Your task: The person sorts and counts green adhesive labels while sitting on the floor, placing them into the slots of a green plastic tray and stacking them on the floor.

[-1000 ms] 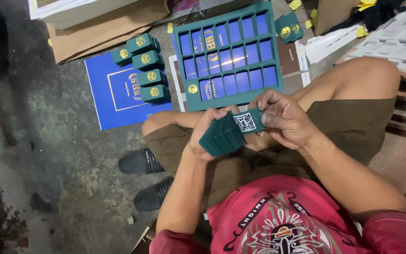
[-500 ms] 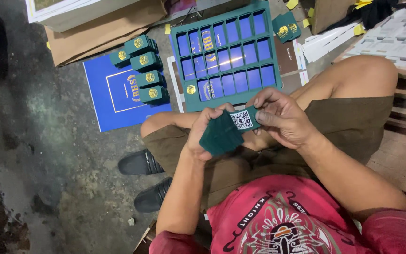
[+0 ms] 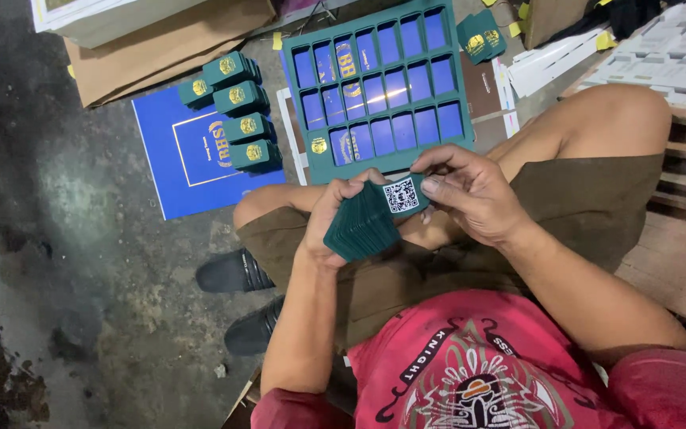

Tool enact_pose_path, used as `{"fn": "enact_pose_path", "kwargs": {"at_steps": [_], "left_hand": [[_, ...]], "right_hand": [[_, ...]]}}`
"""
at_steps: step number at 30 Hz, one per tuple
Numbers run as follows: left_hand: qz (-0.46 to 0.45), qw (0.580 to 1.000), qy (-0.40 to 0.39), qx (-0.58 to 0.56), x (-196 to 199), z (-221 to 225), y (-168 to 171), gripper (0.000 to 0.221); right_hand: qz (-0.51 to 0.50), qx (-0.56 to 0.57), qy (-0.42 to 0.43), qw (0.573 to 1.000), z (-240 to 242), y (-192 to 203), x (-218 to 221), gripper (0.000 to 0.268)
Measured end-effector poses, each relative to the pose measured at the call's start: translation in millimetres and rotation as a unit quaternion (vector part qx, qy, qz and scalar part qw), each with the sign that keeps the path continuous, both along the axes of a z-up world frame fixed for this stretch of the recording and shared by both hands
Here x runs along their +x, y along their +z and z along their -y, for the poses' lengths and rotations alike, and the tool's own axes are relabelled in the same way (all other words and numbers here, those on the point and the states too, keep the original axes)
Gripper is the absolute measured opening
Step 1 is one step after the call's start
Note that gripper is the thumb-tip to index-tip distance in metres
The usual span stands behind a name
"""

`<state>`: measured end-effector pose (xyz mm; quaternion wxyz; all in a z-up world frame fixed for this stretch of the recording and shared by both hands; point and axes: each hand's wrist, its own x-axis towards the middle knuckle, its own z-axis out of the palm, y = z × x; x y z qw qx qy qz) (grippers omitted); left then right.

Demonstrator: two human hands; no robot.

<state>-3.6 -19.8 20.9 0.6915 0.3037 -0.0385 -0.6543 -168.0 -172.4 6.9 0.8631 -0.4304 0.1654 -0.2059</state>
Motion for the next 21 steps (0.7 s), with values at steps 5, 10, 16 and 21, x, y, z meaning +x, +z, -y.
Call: {"fn": "enact_pose_path", "kwargs": {"at_steps": [5,10,16,21], "left_hand": [[0.008,1.0,-0.003,-0.002,1.8,3.1,5.2,0.025],[0.024,0.999,0.002,0.023,2.7,-3.1,-15.6,0.026],[0.15,0.974,0.013,0.169,1.3,-4.4,-18.8,0.032],[0.105,0.985,0.001,0.134,-3.3,-4.7,-21.7,0.032]], "right_hand": [[0.003,-0.021,-0.004,1.0,-2.2,12.1,2.3,0.024],[-0.003,-0.028,-0.003,1.0,1.4,3.5,-0.7,0.024],[-0.033,-0.152,0.02,0.988,-0.5,6.8,-9.3,0.042],[-0.059,-0.178,0.038,0.982,4.0,0.9,-8.2,0.042]]}}
